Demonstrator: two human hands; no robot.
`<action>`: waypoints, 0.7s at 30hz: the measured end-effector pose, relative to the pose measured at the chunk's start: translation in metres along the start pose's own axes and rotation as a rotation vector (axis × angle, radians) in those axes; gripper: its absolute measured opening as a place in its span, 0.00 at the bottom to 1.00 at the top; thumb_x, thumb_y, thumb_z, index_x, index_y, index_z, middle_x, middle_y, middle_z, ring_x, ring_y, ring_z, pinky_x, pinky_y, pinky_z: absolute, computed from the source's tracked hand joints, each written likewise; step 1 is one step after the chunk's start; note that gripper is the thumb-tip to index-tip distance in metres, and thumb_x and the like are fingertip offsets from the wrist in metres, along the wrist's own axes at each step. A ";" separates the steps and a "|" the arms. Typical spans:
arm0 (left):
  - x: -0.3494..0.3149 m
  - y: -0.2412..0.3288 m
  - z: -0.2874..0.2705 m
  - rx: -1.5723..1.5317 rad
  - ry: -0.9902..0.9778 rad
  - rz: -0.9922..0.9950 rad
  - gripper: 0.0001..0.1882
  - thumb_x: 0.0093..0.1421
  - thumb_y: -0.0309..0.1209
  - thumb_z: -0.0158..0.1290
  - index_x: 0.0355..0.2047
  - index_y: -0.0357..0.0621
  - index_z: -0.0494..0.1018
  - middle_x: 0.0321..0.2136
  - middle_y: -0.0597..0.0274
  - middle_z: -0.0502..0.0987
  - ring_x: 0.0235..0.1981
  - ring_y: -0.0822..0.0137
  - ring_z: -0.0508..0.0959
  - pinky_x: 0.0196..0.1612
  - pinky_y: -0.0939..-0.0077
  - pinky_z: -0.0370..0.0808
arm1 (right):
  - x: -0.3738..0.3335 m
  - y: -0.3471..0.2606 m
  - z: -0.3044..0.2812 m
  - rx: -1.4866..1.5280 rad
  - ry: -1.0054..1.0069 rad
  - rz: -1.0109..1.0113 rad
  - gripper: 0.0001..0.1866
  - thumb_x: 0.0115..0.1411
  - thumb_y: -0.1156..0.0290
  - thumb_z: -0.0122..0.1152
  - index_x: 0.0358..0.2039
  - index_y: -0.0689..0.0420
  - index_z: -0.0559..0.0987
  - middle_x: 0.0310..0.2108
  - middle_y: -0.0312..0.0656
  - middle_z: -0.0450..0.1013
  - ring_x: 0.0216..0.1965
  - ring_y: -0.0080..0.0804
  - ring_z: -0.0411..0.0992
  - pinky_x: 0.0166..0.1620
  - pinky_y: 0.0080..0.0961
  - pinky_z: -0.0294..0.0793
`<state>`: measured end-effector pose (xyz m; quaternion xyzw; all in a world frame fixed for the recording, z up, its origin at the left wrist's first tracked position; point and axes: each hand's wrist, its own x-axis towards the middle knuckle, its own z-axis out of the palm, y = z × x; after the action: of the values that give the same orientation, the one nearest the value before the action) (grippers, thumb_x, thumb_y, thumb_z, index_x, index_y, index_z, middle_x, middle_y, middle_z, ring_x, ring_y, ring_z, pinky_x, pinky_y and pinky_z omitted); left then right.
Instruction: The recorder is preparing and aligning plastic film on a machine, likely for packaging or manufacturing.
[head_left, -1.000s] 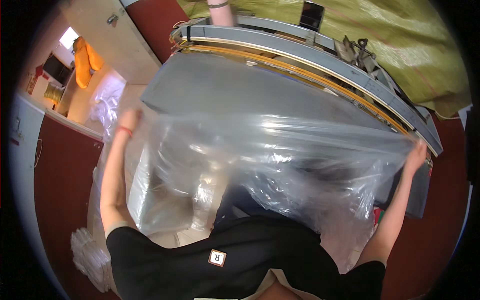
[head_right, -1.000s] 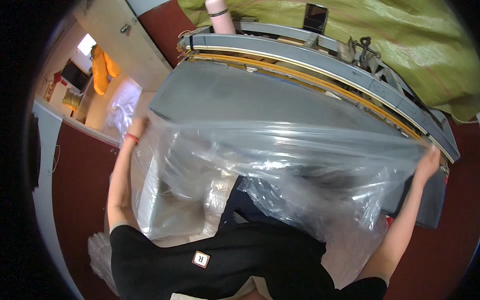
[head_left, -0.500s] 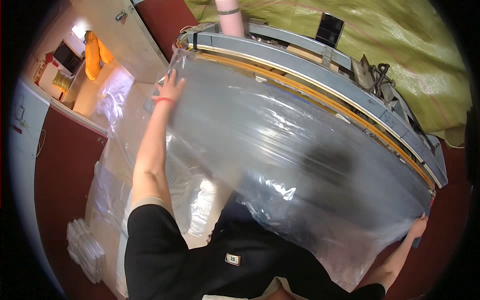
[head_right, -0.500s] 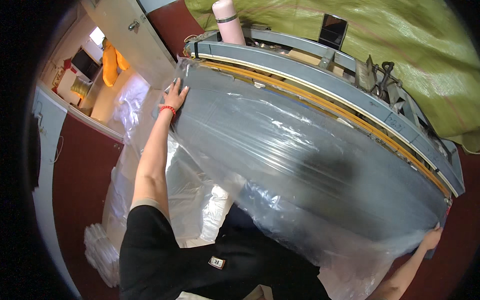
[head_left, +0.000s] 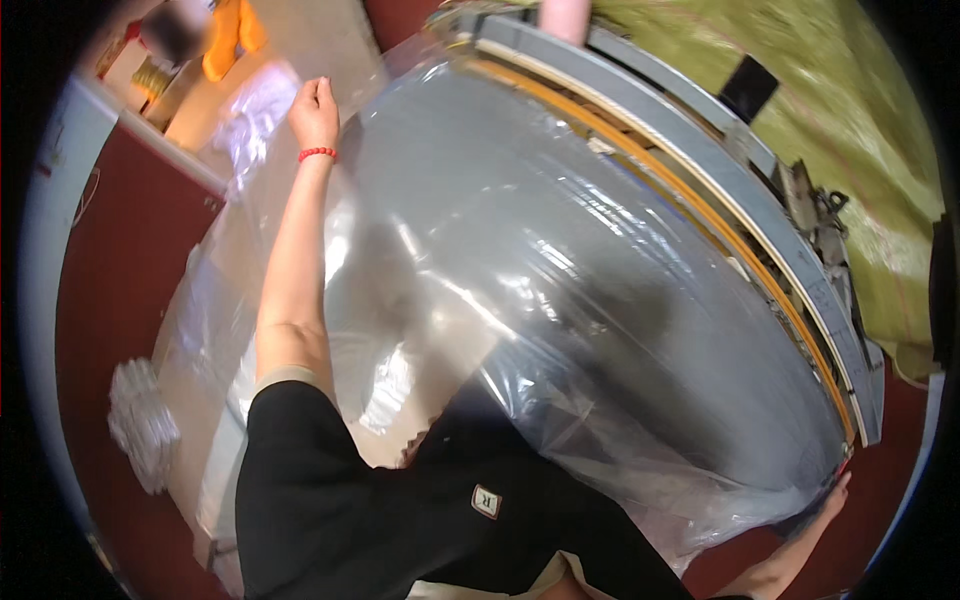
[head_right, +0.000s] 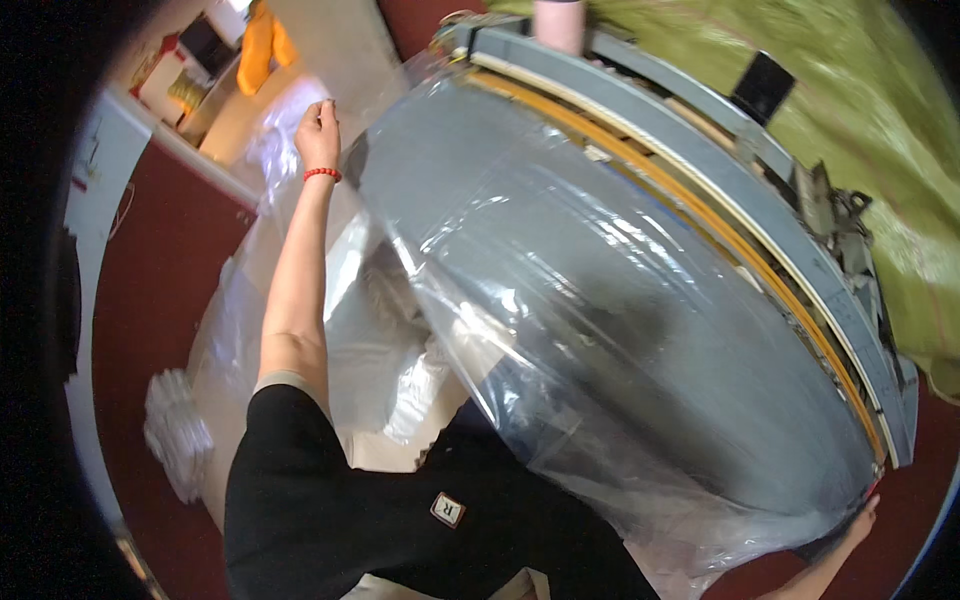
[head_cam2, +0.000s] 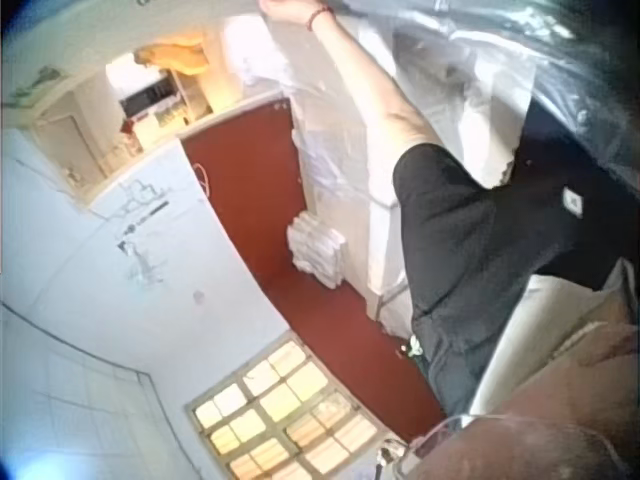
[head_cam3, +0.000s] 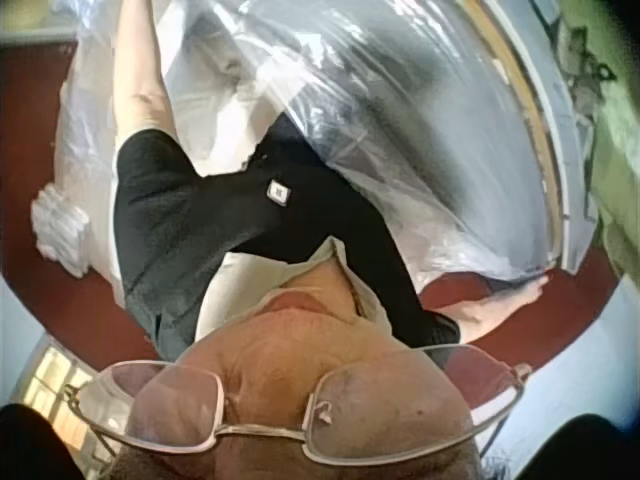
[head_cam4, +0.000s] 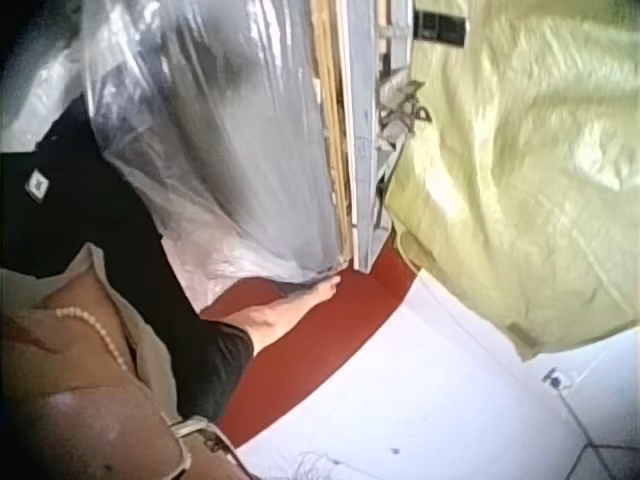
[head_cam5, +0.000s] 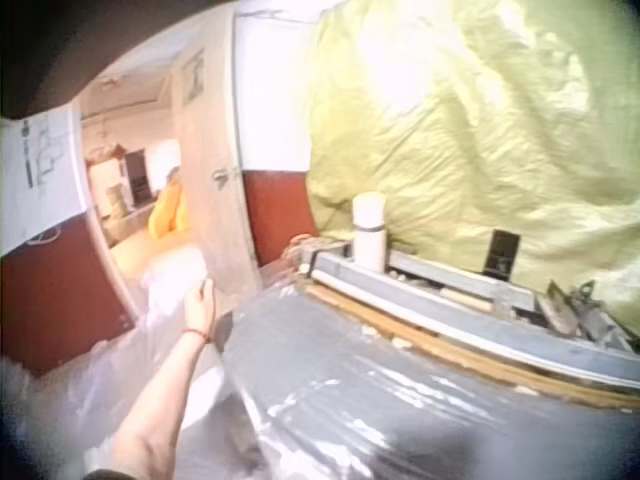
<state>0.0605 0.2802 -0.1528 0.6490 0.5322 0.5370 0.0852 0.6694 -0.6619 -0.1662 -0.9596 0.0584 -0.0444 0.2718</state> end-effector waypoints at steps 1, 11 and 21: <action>-0.007 -0.028 -0.012 0.015 0.017 -0.023 0.17 0.53 0.41 0.45 0.31 0.41 0.74 0.28 0.46 0.75 0.36 0.54 0.74 0.42 0.68 0.68 | 0.002 -0.005 -0.021 -0.142 0.127 -0.038 0.43 0.51 0.37 0.40 0.42 0.73 0.68 0.42 0.55 0.67 0.43 0.44 0.65 0.47 0.31 0.61; -0.168 -0.220 -0.058 0.589 -0.446 0.150 0.06 0.50 0.29 0.44 0.26 0.42 0.70 0.25 0.46 0.72 0.31 0.48 0.71 0.33 0.61 0.69 | 0.022 -0.095 0.009 0.127 0.097 -0.409 0.26 0.56 0.52 0.47 0.40 0.66 0.69 0.34 0.44 0.70 0.34 0.29 0.67 0.37 0.22 0.66; -0.083 -0.045 -0.197 -0.358 0.054 0.169 0.04 0.50 0.20 0.45 0.27 0.37 0.66 0.26 0.57 0.69 0.28 0.65 0.71 0.33 0.78 0.67 | -0.228 -0.399 0.140 0.537 -0.407 -0.960 0.08 0.56 0.71 0.51 0.34 0.62 0.72 0.32 0.35 0.69 0.34 0.20 0.66 0.39 0.15 0.65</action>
<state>-0.1092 0.1429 -0.1533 0.6514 0.3738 0.6454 0.1395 0.4954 -0.2213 -0.0870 -0.7653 -0.4493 0.0095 0.4607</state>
